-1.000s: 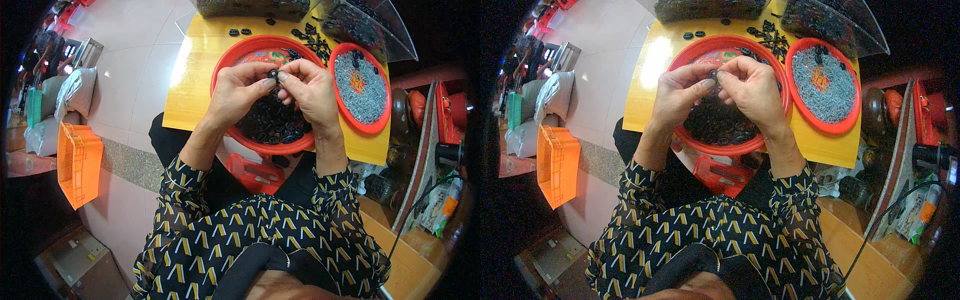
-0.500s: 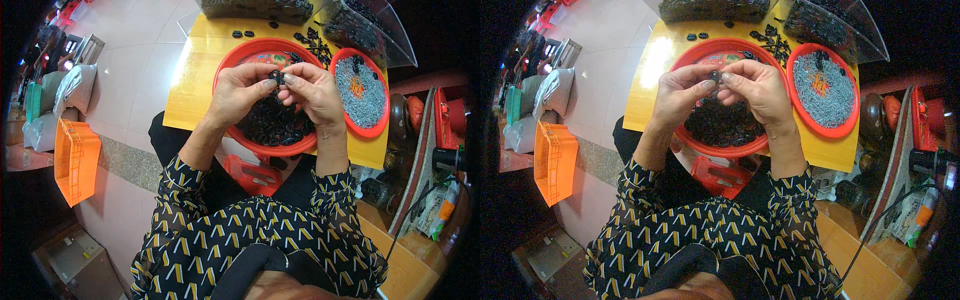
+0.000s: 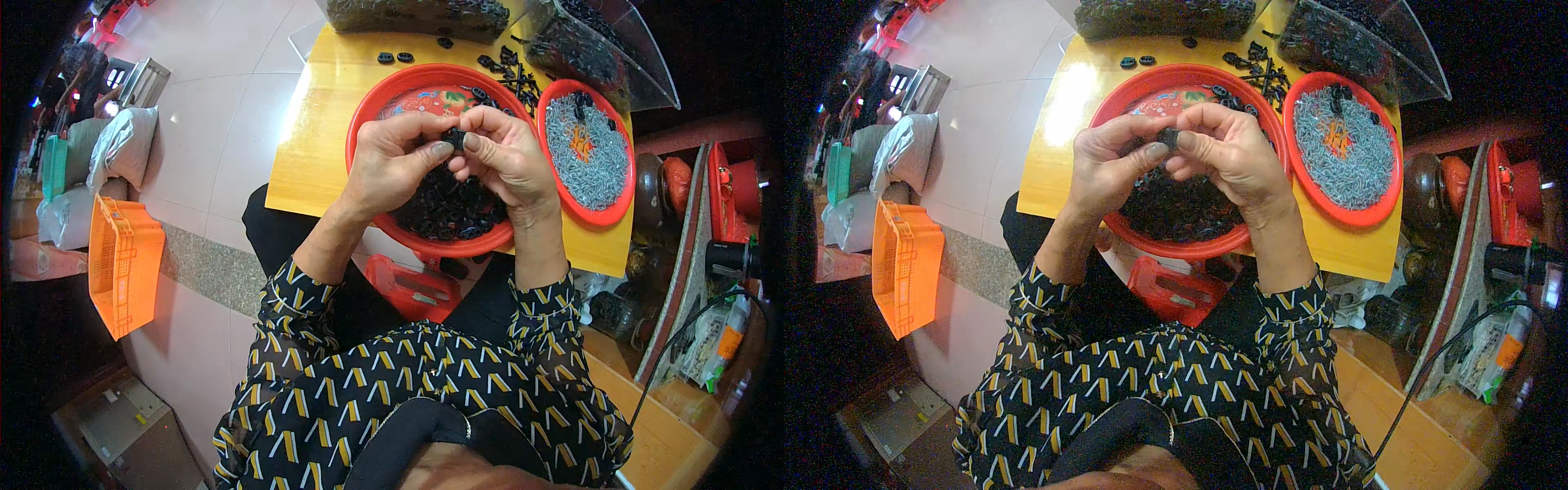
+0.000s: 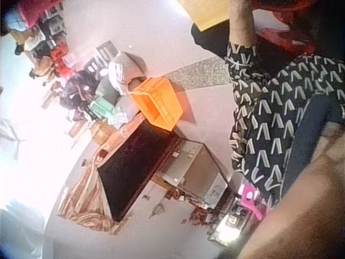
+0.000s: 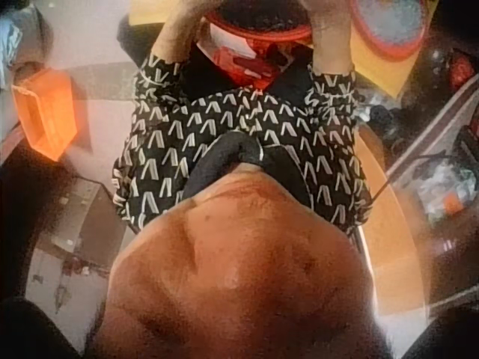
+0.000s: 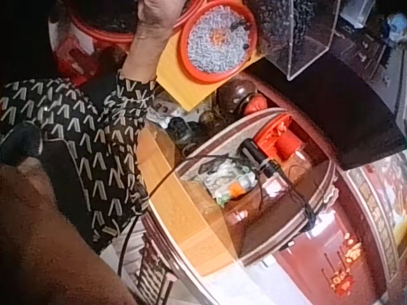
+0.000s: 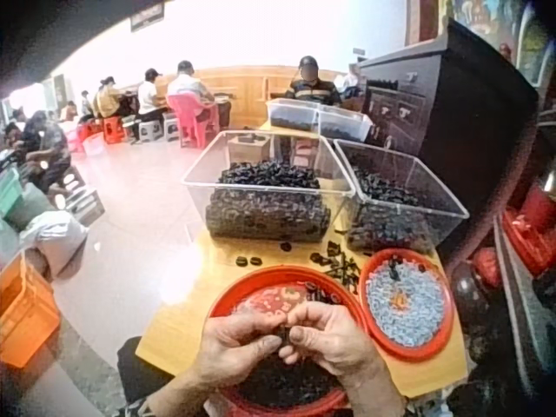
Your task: The person sorts and inspects small black plastic components by hand, working within a red tray.
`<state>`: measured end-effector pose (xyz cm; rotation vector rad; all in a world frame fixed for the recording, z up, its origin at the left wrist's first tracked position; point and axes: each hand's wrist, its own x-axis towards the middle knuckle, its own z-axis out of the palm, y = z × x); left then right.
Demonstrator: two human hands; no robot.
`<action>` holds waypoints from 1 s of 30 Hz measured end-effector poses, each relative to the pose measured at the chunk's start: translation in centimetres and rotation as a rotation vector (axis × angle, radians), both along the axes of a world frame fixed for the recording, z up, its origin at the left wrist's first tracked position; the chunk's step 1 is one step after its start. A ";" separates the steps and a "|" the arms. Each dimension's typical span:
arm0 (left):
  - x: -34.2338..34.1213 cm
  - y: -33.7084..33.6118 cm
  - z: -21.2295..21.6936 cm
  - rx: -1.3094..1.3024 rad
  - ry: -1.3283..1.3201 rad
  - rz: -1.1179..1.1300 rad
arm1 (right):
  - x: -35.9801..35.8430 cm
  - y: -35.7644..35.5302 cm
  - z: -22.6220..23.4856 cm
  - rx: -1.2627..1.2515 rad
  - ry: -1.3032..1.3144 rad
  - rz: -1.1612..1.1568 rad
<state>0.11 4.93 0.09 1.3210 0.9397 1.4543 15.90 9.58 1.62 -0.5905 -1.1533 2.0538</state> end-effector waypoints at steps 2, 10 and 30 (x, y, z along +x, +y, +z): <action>0.0 0.0 0.2 0.036 0.042 0.029 | -0.1 0.0 -0.2 -0.030 0.033 0.000; 0.3 -0.1 0.7 0.114 0.233 0.085 | 0.1 0.3 -0.8 -0.005 0.070 0.034; -0.6 0.3 0.5 -0.063 -0.125 -0.080 | 0.5 -0.7 1.3 0.084 -0.163 -0.072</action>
